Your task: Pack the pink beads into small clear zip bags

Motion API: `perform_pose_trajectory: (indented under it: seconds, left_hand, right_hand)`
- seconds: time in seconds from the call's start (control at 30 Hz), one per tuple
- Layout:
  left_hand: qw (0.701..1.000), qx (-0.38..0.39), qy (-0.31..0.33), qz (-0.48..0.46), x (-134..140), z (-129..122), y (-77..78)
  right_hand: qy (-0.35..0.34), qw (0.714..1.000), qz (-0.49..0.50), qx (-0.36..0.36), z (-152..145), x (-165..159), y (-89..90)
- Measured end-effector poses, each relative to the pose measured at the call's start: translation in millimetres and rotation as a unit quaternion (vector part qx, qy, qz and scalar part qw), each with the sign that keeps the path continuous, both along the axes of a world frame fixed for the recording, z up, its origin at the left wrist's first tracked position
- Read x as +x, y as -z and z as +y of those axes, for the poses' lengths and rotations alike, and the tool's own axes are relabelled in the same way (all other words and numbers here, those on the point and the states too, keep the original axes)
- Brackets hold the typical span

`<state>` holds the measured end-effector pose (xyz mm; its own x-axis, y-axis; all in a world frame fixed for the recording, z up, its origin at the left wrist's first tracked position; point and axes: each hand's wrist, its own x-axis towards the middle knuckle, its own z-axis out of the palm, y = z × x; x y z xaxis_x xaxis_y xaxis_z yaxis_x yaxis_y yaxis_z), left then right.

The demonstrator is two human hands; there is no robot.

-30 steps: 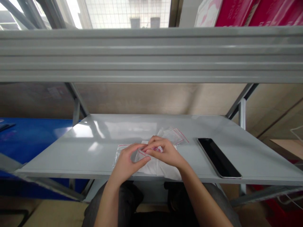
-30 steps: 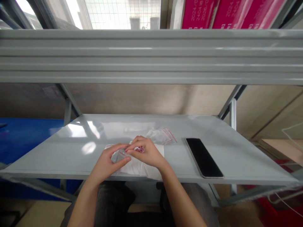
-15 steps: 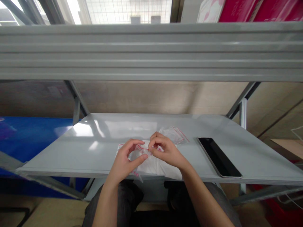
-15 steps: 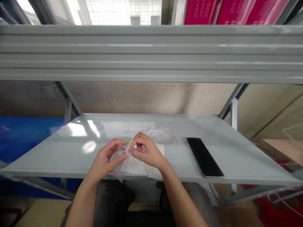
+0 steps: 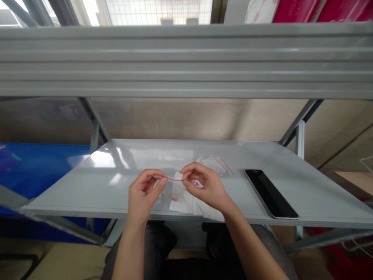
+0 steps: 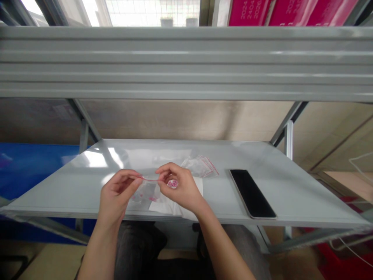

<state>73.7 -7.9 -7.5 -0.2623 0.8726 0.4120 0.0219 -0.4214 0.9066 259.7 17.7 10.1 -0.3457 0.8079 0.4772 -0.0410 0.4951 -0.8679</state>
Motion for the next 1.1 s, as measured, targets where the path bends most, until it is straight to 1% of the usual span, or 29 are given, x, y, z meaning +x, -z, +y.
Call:
perform_pose_trajectory:
  seconds: [0.13, 0.23, 0.33, 0.47, 0.53, 0.63, 0.73, 0.8, 0.93, 1.1]
  left_hand:
    - [0.998, 0.05, -0.039, 0.001, 2.4, -1.2, -0.8]
    - [0.996, 0.069, -0.063, 0.002, 3.2, -0.8, -0.3]
    - [0.995, 0.075, -0.07, -0.011, 3.6, 0.8, 1.7]
    - [0.996, 0.073, -0.058, -0.01, 2.1, 0.4, 3.9]
    - [0.996, 0.081, -0.034, 0.019, 0.4, -2.5, 2.3]
    - [0.989, 0.093, 0.023, 0.113, -1.1, -9.5, -5.1]
    - [0.965, 0.104, 0.052, 0.233, 0.8, -15.7, -15.4]
    - [0.952, 0.123, 0.05, 0.278, 3.4, -18.1, -20.9]
    - [0.944, 0.141, 0.04, 0.296, 7.0, -19.9, -26.2]
    - [0.943, 0.14, 0.025, 0.302, 5.1, -21.5, -26.4]
  right_hand:
    - [0.035, 0.999, 0.027, -0.015, 0.6, -3.4, -0.2]
    - [0.017, 0.998, 0.045, -0.032, 1.0, -3.5, -0.8]
    - [0.005, 0.998, 0.051, -0.024, 0.8, -3.8, -0.4]
    - [0.064, 0.997, 0.035, 0.008, -0.8, -4.7, -1.2]
    - [0.088, 0.995, 0.028, 0.025, -2.8, -4.4, -3.4]
    - [0.076, 0.996, 0.019, 0.042, -7.8, -3.3, -8.4]
    - [0.063, 0.995, -0.013, 0.071, -13.8, -3.2, -13.5]
    - [0.066, 0.992, -0.044, 0.101, -17.2, -3.7, -16.0]
    - [0.067, 0.985, -0.072, 0.139, -20.9, -4.6, -18.0]
    - [0.054, 0.983, -0.092, 0.146, -21.2, -5.8, -17.2]
